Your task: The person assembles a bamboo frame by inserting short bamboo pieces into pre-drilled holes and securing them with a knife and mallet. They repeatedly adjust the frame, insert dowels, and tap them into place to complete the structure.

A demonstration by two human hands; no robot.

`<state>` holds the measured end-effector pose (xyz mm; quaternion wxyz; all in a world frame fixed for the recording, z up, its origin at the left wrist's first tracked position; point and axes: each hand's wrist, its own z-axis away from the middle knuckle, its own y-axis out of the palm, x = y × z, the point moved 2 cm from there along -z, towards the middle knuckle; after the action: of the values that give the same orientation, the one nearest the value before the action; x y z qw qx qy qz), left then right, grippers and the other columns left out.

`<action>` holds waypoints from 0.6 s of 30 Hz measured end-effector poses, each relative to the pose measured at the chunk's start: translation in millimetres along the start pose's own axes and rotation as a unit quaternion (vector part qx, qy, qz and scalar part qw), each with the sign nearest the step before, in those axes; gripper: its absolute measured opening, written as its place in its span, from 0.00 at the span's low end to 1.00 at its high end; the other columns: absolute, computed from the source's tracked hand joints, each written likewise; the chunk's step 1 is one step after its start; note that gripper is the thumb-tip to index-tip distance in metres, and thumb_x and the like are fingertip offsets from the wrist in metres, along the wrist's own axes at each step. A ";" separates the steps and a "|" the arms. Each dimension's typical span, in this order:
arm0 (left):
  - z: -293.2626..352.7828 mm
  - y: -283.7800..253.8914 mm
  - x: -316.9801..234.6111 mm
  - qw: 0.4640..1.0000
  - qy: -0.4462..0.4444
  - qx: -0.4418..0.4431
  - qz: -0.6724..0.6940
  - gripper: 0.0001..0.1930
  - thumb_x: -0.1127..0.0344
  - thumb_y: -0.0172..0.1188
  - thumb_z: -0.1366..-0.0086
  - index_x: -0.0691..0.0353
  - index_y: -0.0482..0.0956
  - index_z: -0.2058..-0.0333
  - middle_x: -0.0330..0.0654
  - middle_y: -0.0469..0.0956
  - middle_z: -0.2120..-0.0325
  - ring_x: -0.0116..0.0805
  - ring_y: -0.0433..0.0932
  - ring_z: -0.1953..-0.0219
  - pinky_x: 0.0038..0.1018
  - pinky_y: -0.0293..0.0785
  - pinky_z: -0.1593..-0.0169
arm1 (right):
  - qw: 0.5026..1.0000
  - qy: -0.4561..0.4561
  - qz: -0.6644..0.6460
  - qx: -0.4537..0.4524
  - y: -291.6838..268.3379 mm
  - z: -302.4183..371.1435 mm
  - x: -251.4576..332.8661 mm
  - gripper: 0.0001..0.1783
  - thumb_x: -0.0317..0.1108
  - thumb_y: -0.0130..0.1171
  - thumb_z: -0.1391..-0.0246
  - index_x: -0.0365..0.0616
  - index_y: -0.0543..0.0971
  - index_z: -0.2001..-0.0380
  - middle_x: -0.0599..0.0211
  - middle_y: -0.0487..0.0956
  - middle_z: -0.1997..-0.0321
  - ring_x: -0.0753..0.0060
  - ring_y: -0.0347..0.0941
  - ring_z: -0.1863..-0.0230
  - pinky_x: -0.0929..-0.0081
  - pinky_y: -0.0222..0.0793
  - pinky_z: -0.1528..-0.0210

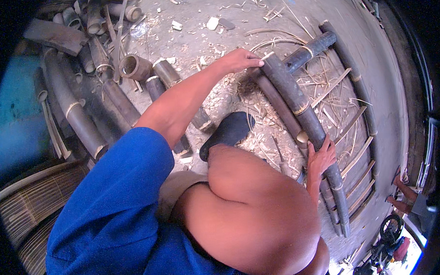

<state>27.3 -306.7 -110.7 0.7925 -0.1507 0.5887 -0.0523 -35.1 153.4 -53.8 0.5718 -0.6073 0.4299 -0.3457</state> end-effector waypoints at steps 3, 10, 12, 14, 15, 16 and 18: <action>-0.3 -1.3 0.2 1.000 -0.011 0.002 -0.024 0.31 0.38 0.64 0.34 0.59 0.85 0.45 0.46 0.86 0.52 0.37 0.81 0.47 0.34 0.73 0.40 | 1.000 -0.004 -0.012 -0.001 -1.9 -0.2 -1.0 0.48 0.53 0.75 0.52 0.61 0.67 0.28 0.61 0.70 0.34 0.49 0.64 0.32 0.38 0.55 0.33; 1.4 -0.6 4.8 0.999 -0.023 0.013 0.040 0.32 0.36 0.64 0.35 0.59 0.85 0.45 0.45 0.87 0.55 0.36 0.82 0.52 0.33 0.74 0.43 | 1.000 -0.009 -0.023 -0.005 -5.9 3.8 0.5 0.47 0.49 0.75 0.52 0.63 0.67 0.28 0.60 0.70 0.34 0.48 0.64 0.32 0.39 0.56 0.33; 1.3 -0.4 5.3 0.999 -0.034 0.016 0.029 0.33 0.36 0.64 0.35 0.59 0.85 0.46 0.44 0.87 0.56 0.35 0.82 0.53 0.32 0.75 0.45 | 1.000 -0.001 -0.027 0.001 -5.5 3.9 1.4 0.47 0.49 0.75 0.52 0.63 0.68 0.28 0.60 0.70 0.34 0.48 0.64 0.32 0.39 0.56 0.33; 1.0 -0.8 4.9 0.999 -0.038 0.008 0.015 0.32 0.36 0.64 0.35 0.59 0.86 0.46 0.43 0.87 0.57 0.33 0.82 0.55 0.31 0.75 0.46 | 0.999 0.008 -0.032 0.004 -4.9 3.6 2.2 0.47 0.48 0.75 0.52 0.63 0.68 0.28 0.60 0.70 0.34 0.47 0.64 0.32 0.38 0.56 0.33; 1.2 -1.1 4.3 0.999 -0.031 -0.003 0.007 0.32 0.36 0.64 0.35 0.59 0.86 0.47 0.43 0.87 0.58 0.32 0.81 0.55 0.31 0.76 0.47 | 0.999 0.015 -0.027 0.013 -4.3 3.6 2.4 0.47 0.47 0.75 0.52 0.63 0.68 0.28 0.60 0.70 0.34 0.47 0.64 0.32 0.38 0.57 0.33; 1.2 -1.5 4.0 1.000 -0.029 -0.011 -0.004 0.32 0.36 0.64 0.35 0.59 0.86 0.47 0.42 0.87 0.59 0.31 0.81 0.56 0.31 0.76 0.48 | 0.999 0.015 -0.026 0.009 -4.1 3.6 3.0 0.47 0.47 0.75 0.52 0.63 0.68 0.28 0.60 0.70 0.34 0.47 0.64 0.32 0.39 0.57 0.34; 0.7 -1.4 4.0 0.999 -0.027 -0.010 0.017 0.32 0.36 0.65 0.35 0.60 0.86 0.48 0.41 0.87 0.60 0.31 0.81 0.57 0.31 0.76 0.49 | 1.000 0.014 -0.022 0.000 -3.8 3.7 4.4 0.47 0.47 0.76 0.53 0.64 0.68 0.28 0.60 0.70 0.34 0.47 0.64 0.32 0.39 0.57 0.34</action>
<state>29.3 -308.9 -113.8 0.8076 -0.1496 0.5696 -0.0290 -29.5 150.8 -50.7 0.5579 -0.6120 0.4241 -0.3665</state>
